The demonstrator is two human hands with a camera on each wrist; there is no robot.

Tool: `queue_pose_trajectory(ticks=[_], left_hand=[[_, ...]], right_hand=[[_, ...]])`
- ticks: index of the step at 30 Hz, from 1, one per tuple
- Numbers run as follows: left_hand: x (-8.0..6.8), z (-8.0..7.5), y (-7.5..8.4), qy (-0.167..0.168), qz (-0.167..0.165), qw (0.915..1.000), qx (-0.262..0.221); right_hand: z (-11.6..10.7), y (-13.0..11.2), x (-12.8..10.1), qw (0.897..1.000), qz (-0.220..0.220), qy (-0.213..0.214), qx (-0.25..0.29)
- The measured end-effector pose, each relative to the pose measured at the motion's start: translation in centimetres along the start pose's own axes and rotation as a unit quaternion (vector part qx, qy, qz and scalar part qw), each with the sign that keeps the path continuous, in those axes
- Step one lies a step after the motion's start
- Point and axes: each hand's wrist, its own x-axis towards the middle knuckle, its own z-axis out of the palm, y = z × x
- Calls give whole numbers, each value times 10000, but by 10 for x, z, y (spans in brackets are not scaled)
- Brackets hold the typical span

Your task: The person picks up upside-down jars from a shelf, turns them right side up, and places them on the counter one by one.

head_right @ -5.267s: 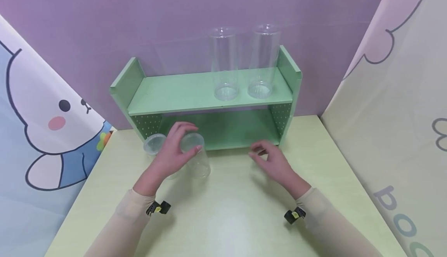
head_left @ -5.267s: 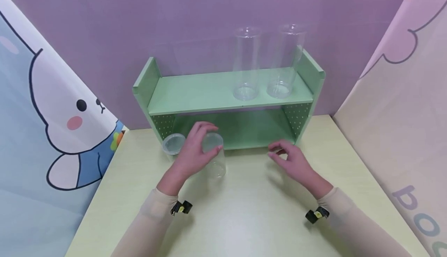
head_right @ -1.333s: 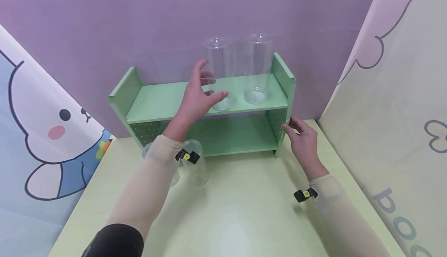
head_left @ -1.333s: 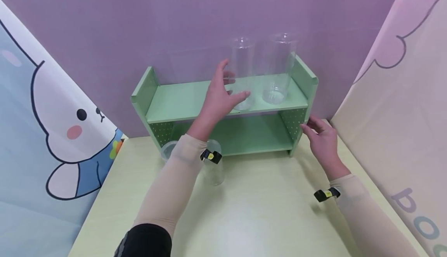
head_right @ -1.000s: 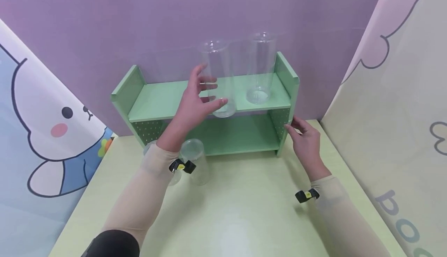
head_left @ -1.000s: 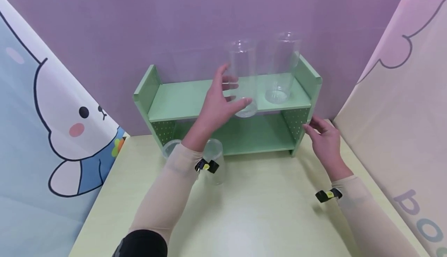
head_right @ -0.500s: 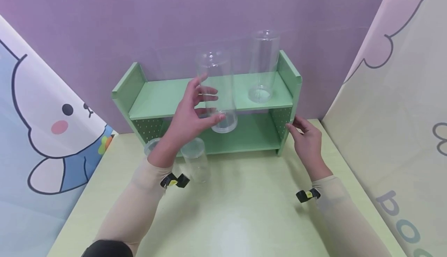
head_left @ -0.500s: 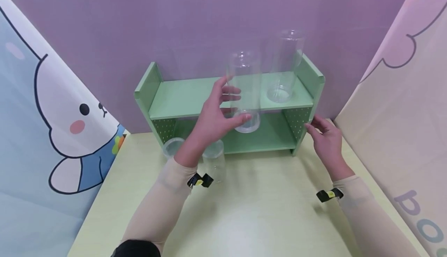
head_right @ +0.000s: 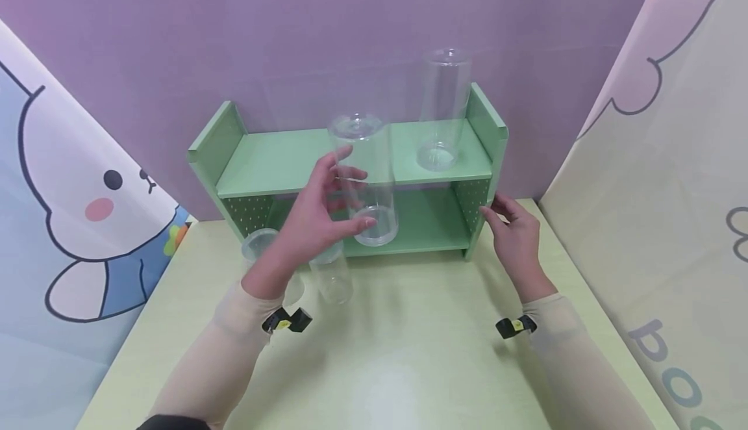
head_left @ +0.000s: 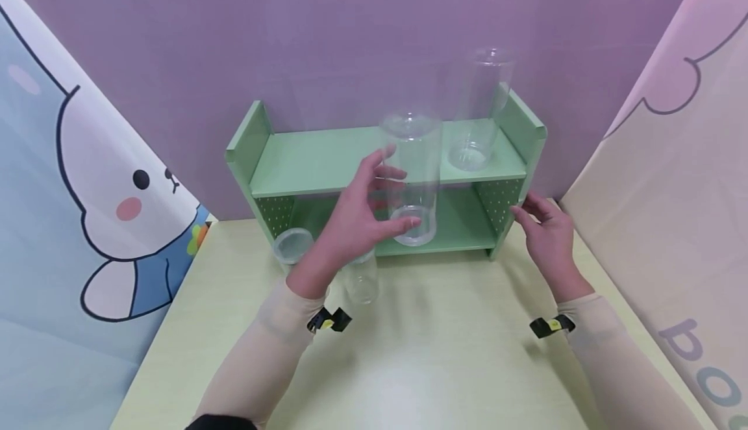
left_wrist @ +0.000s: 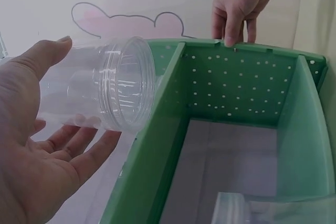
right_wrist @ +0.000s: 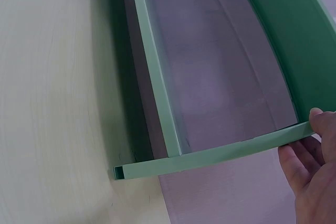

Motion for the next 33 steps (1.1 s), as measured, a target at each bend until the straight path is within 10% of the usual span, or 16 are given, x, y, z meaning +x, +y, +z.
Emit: queue_pose_trajectory(ticks=[33], left_hand=[[-59,38,-42,-436,-146,9987,-239]], right_hand=[[3,3,1,9996,-95,129,-240]])
